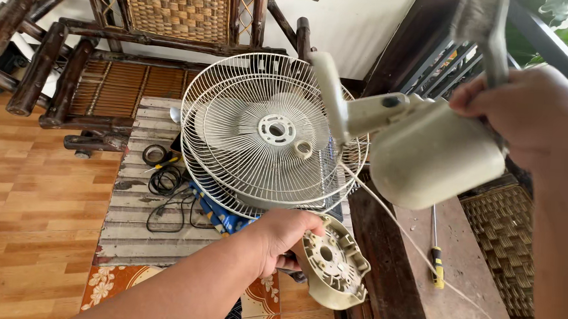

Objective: The person cleans a disassembled electric fan by brushing and wiping the motor housing and a circular fan component with a brush and a cloth. The person rotates the parts to reach different sides and continues cleaning until the end of the clip.

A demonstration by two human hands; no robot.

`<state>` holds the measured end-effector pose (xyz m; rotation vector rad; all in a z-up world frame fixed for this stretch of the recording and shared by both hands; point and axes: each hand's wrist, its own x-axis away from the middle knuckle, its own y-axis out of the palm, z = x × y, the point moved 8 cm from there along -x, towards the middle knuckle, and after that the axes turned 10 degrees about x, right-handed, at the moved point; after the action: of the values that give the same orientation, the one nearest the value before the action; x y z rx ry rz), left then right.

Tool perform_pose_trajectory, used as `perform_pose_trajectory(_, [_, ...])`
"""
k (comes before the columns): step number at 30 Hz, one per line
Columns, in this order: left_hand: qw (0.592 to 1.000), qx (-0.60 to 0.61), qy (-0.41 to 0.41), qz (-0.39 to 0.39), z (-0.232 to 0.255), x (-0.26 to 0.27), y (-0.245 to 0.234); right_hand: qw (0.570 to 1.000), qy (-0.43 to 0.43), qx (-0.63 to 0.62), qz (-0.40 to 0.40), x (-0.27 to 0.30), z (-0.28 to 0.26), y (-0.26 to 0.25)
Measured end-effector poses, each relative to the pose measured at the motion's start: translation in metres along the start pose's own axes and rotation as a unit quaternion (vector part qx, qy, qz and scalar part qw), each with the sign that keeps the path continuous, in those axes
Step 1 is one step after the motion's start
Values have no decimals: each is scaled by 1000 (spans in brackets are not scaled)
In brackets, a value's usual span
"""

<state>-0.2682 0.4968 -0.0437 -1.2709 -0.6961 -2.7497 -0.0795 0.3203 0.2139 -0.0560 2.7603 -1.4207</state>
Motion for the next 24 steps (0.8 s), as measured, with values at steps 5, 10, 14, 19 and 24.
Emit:
perform_pose_trajectory(5, [999,-19,-7,-25,14,-2,-4,997,-41,66,-21,-32,-48,53])
perform_pose_trajectory(10, [999,-24,-11,-36,20,-3,-8,983,-114,37,-138,-61,-59,138])
perform_pose_trajectory(14, [999,-15,-22,-45,22,-5,-13,973,-124,31,-195,-86,-32,193])
perform_pose_trajectory(19, [999,-13,-17,-29,25,-12,-28,971,-88,38,-219,-103,42,239])
perform_pose_trajectory(24, [1000,-6,-1,7,29,-26,-51,982,-35,-79,-168,-107,96,262])
